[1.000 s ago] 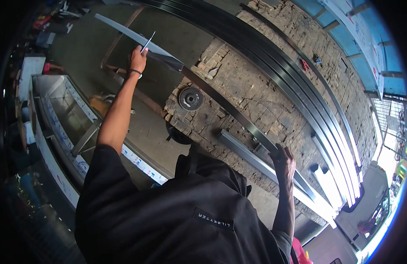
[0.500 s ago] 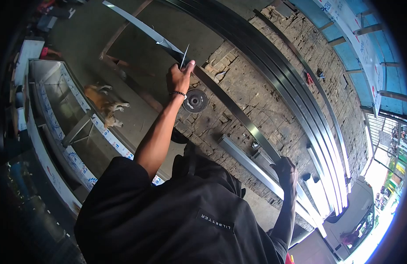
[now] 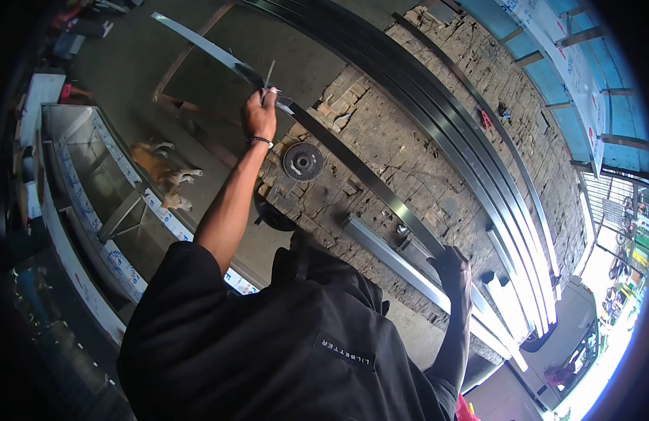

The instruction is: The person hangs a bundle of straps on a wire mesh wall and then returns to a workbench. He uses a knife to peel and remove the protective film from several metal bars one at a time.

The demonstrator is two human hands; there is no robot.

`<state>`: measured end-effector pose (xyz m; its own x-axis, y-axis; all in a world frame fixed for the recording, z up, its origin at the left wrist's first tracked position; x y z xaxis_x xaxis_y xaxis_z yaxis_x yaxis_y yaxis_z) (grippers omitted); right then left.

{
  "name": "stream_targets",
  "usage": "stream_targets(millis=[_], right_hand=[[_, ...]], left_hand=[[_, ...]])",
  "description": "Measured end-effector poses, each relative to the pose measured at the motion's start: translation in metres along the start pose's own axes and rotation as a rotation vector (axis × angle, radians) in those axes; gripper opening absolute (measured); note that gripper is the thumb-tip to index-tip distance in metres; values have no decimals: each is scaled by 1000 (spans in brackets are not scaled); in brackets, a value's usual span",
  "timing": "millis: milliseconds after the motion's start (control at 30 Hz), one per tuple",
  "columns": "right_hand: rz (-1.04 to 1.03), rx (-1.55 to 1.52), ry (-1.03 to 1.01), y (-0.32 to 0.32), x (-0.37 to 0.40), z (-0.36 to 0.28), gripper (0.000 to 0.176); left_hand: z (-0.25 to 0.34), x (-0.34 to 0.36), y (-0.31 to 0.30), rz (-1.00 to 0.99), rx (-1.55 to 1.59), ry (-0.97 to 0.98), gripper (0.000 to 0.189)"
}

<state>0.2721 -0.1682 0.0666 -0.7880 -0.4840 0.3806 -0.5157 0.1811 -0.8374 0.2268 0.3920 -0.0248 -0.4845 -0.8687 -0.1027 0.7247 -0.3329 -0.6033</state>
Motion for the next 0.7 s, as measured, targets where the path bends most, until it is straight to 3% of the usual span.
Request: stream_targets(millis=[33,167,300,433,533,700], right_hand=[[-8,-14,21,0,0,0,40],[-8,-15,-12,1,0,4,39],[-12,-9,-4,3,0,10,37],[12,-42,0,7,4,26,37],[5,-59,27,8,10,33,27],[13,-44,-1,0,12,21,29]], left_hand=[[0,-6,-5,-2,4,-47,34],[-16,-57,-20,56,160,62,35],[-42,-123,-45,123,-56,119,34],[-92,-213,-104,250,-145,-10,32],[-72,-235,-152,352,-243,-24,33],[-57,-270,-173,418,-237,21,48]])
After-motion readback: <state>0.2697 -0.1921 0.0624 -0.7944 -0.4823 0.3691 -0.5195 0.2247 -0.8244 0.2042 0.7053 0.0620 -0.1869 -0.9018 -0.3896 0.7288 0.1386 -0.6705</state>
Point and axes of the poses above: each hand's wrist, its own x-axis away from the middle knuckle, its own y-axis out of the palm, z = x × y, the point moved 6 cm from there along -x, towards the middle knuckle, and after that the axes turned 4 degrees about x, right-handed, at the moved point
